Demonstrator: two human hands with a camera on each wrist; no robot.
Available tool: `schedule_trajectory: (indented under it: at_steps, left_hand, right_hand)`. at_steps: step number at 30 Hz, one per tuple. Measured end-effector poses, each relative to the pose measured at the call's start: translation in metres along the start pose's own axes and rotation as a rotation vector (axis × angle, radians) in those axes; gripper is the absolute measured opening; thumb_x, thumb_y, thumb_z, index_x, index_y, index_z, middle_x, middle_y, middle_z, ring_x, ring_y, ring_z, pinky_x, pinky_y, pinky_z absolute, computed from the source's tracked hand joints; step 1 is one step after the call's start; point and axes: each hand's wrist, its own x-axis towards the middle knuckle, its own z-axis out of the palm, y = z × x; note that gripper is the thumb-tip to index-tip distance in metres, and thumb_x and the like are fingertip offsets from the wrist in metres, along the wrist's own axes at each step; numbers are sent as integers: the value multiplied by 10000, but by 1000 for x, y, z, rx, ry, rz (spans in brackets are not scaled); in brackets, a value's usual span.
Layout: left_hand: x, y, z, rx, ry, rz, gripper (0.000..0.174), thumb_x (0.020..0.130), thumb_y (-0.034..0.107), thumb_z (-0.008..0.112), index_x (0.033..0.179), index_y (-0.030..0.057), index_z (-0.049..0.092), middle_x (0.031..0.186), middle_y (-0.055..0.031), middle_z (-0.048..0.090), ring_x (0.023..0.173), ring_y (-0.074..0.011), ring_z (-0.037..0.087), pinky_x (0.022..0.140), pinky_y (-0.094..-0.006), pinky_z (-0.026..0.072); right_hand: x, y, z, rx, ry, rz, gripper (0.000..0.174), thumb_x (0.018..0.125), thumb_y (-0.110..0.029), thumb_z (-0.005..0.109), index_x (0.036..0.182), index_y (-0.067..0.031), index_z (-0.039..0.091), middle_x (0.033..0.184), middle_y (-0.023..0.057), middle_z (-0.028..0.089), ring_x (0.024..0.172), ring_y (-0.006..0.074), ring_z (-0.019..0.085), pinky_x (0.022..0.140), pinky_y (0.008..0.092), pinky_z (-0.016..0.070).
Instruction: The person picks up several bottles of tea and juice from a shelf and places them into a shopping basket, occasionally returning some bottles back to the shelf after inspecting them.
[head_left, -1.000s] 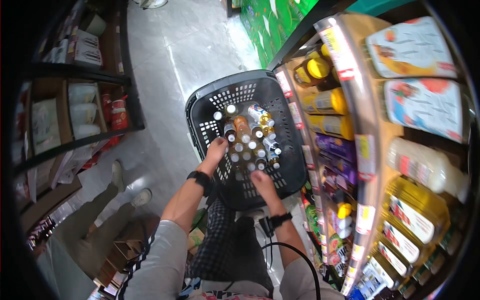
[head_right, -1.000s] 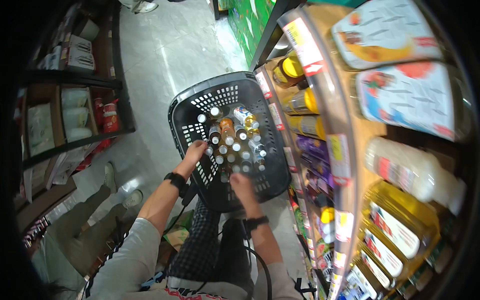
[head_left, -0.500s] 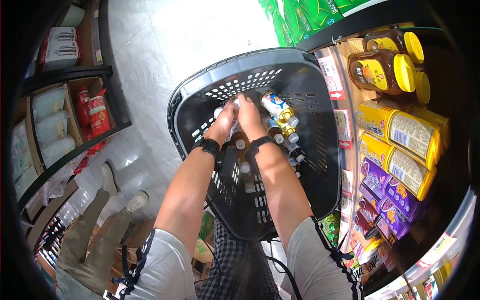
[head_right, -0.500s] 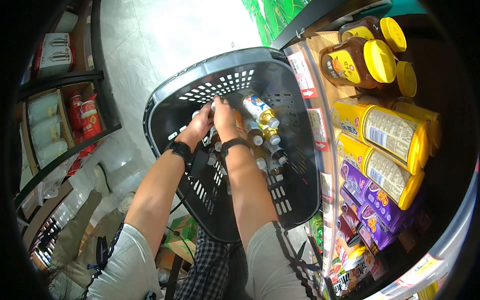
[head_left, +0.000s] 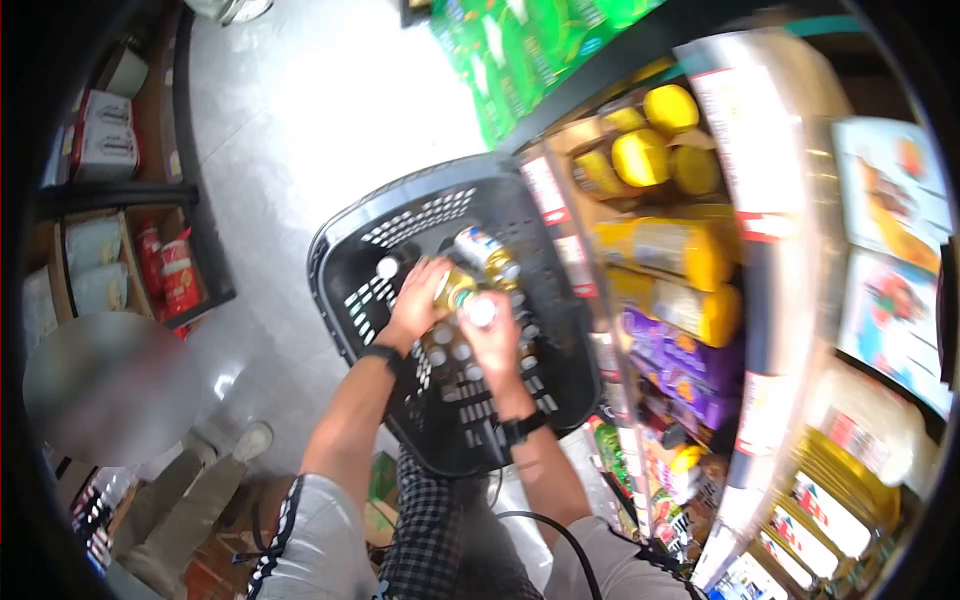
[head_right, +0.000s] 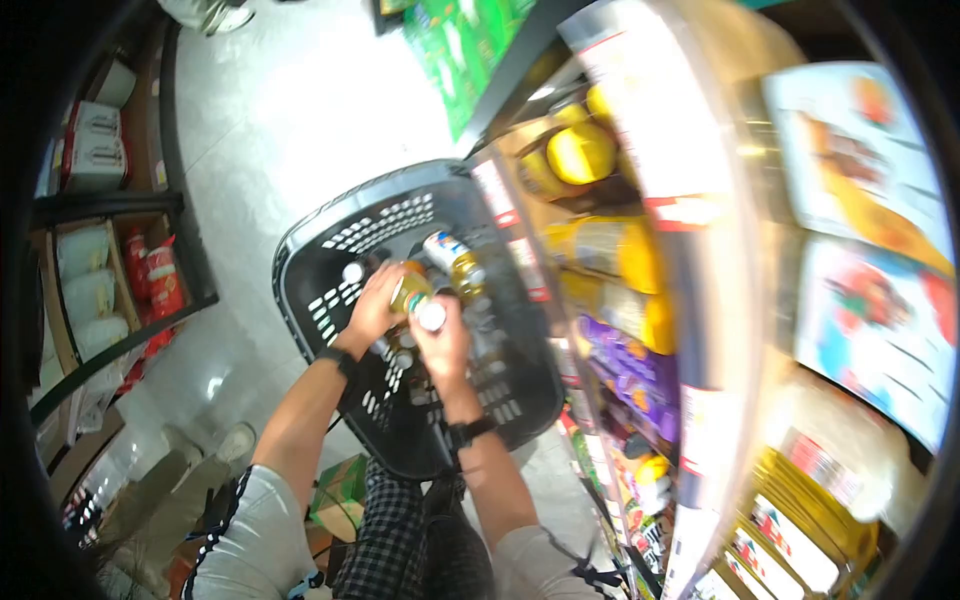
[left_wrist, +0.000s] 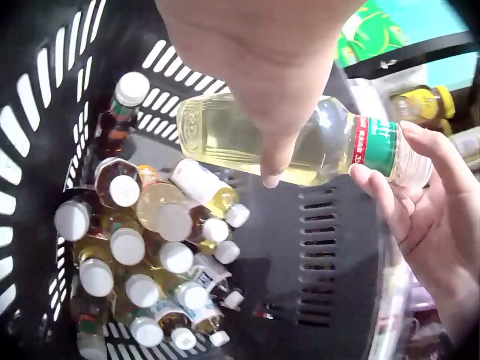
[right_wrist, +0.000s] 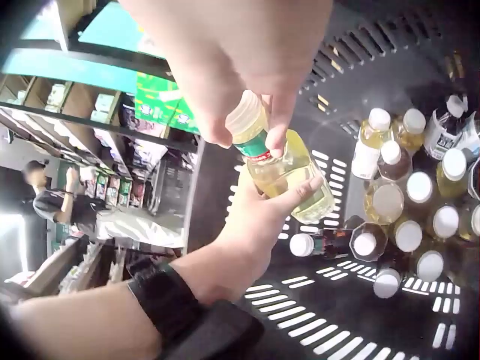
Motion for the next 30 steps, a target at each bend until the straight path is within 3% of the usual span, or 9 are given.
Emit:
schedule_trajectory:
  at_steps: [6,12,15,17,19,20,25,29,30]
  left_hand:
    - [-36,149,-86,-152,-49,160,656,536,103,780,1124,41,496,1168,-177,520,1138,-375,464,983,-427,373]
    - [-86,334,-201,-368,-225,159,697,599,250,816,1176,30,493,1161,-155,547,1103,-331,504,936,-389,399]
    - [-113,421,-240,-552,-311,184,710,641,218,806,1207,38,417,1184,-144,541,1121,-275,511,939,-354,395]
    - [-128,458,-250,-815,-412,182,653,709,176,769,1202,41,362,1199,-121,518,1116,-187,498,941,-317,380]
    - [-139,505,-265,-833,-430,219,595,759,177,726,1213,29,370,1189,-94,499,1102,-159,483,952,-311,366]
    - [-149,526,-270,-952,-411,213,594,788,179,692,1253,16,361,1177,-83,491,1127,-156,457,981,-311,340]
    - [-181,626,-281,-1165,-270,327,629,936,392,449,1378,-17,266,1357,-101,391,1252,-170,356,1048,-318,270]
    - [-225,693,-298,-1123,-155,264,448,965,238,411,1324,-20,339,1269,-102,464,1188,-153,417,1003,-287,313]
    - [-231,696,-295,-1206,-273,216,473,961,230,420,1348,-13,299,1300,-103,435,1217,-159,393,1019,-294,297]
  right_hand:
    - [-93,-135,-97,186,-16,107,366,771,-73,710,1072,-34,506,932,31,608,838,92,590,665,240,504]
    - [-190,-230,-206,203,-58,-156,571,700,-128,775,1191,-24,503,1125,100,576,933,150,589,724,271,497]
    - [-233,-284,-265,-301,-220,-171,650,698,-169,765,1241,4,450,1148,77,557,1042,165,538,862,319,439]
    - [-258,-311,-286,60,-343,-126,668,700,-113,760,1262,-12,413,1234,87,494,1161,189,462,1002,346,346]
    - [-284,-335,-298,183,-396,-230,736,703,-78,753,1310,-19,342,1269,85,461,1189,195,437,1018,361,335]
    - [-299,-350,-302,162,-315,-276,671,675,-165,777,1236,-30,434,1163,90,538,1087,181,501,945,343,376]
    - [-356,-434,-346,283,-140,-442,821,665,-292,788,1291,-1,345,1119,111,536,1076,165,497,919,344,398]
    - [-420,-463,-379,236,-35,-409,773,747,-358,718,1303,22,339,1151,108,532,1046,163,520,895,306,411]
    - [-431,-466,-386,251,-4,-446,743,782,-372,687,1304,27,341,1164,106,529,1032,162,530,885,291,416]
